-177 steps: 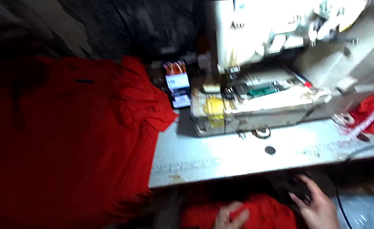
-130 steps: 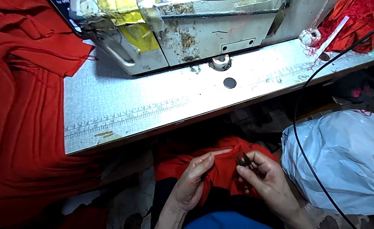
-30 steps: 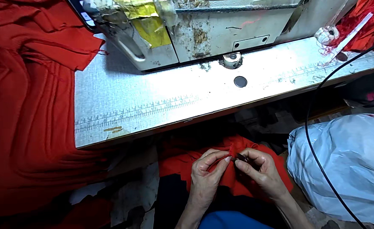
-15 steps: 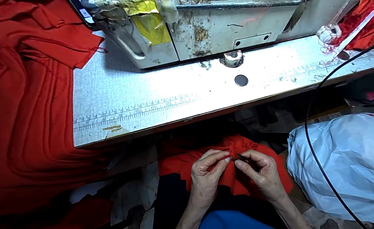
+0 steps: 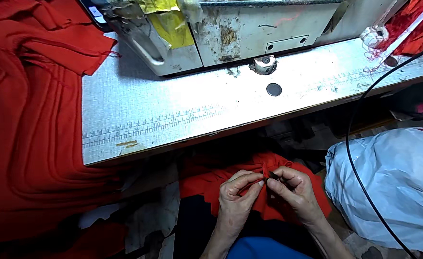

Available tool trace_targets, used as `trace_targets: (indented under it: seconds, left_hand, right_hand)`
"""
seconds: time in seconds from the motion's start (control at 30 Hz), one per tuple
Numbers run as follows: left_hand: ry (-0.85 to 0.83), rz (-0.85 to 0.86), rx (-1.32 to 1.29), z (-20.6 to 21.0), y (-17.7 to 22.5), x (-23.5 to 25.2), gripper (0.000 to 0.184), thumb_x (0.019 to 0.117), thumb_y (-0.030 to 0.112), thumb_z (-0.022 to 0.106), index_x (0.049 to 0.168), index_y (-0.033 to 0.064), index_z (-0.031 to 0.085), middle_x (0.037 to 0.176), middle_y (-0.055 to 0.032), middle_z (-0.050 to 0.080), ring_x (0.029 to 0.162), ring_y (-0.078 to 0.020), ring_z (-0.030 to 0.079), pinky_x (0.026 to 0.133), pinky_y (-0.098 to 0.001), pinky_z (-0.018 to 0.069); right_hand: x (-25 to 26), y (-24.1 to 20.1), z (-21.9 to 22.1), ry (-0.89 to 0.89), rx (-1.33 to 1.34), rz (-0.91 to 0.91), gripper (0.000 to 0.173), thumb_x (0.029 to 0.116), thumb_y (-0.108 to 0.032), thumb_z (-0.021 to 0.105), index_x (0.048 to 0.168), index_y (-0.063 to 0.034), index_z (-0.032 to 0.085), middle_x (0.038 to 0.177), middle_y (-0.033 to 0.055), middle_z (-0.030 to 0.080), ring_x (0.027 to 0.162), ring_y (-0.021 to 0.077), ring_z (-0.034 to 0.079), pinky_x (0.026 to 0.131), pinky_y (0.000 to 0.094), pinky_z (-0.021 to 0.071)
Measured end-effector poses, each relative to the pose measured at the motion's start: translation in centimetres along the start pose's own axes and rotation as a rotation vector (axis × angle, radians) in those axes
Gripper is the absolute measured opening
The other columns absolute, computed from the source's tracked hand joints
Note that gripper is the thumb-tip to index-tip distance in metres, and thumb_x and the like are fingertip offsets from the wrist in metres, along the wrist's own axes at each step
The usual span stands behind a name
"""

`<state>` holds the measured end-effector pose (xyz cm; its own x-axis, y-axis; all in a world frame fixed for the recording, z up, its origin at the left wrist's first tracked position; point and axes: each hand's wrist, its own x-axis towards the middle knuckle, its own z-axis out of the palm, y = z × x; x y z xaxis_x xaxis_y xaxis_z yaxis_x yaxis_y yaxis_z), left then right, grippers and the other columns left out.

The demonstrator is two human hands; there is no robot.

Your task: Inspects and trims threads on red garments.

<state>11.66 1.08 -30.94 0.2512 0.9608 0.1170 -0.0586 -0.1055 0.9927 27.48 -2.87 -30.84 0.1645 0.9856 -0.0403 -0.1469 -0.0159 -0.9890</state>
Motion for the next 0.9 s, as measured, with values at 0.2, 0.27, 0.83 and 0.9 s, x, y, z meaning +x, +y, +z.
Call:
trace_targets:
  seconds: [0.2, 0.27, 0.83, 0.9]
  left_hand:
    - [0.065, 0.121, 0.117, 0.8, -0.1, 0.1, 0.007, 0.0839, 0.004, 0.07, 0.084, 0.0029, 0.077, 0.088, -0.002, 0.074, 0.085, -0.0057, 0.07, 0.078, -0.0181, 0.0583]
    - [0.083, 0.118, 0.123, 0.9, -0.2, 0.1, 0.008, 0.0839, 0.004, 0.069, 0.083, 0.0037, 0.077, 0.086, -0.0018, 0.074, 0.084, -0.0059, 0.07, 0.076, -0.0179, 0.0582]
    - [-0.028, 0.478, 0.35, 0.5, -0.8, 1.1, 0.01, 0.0891, 0.009, 0.068, 0.092, 0.003, 0.075, 0.087, -0.0047, 0.075, 0.083, -0.0058, 0.071, 0.074, -0.0189, 0.0587]
    - [-0.001, 0.479, 0.375, 0.8, -0.7, 0.9, 0.009, 0.0872, 0.009, 0.068, 0.088, 0.0036, 0.075, 0.085, -0.0048, 0.074, 0.08, -0.0063, 0.07, 0.07, -0.019, 0.0578]
  right_hand:
    - [0.4, 0.1, -0.1, -0.093, 0.177, 0.146, 0.021, 0.0951, -0.026, 0.07, 0.08, -0.0119, 0.069, 0.06, -0.0065, 0.058, 0.05, -0.0031, 0.052, 0.047, 0.0127, 0.0428]
    - [0.1, 0.1, 0.1, -0.101, 0.25, 0.165, 0.02, 0.0947, -0.025, 0.071, 0.08, -0.0114, 0.069, 0.06, -0.0069, 0.057, 0.05, -0.0035, 0.051, 0.046, 0.0124, 0.0418]
    - [0.0, -0.7, -0.2, -0.111, 0.369, 0.227, 0.018, 0.0959, -0.02, 0.069, 0.083, -0.0075, 0.07, 0.063, -0.0032, 0.063, 0.05, -0.002, 0.055, 0.047, 0.0129, 0.0444]
    - [-0.1, -0.6, -0.2, -0.111, 0.393, 0.231, 0.019, 0.0956, -0.019, 0.07, 0.081, -0.0074, 0.07, 0.062, -0.0027, 0.063, 0.049, -0.002, 0.055, 0.046, 0.0128, 0.0434]
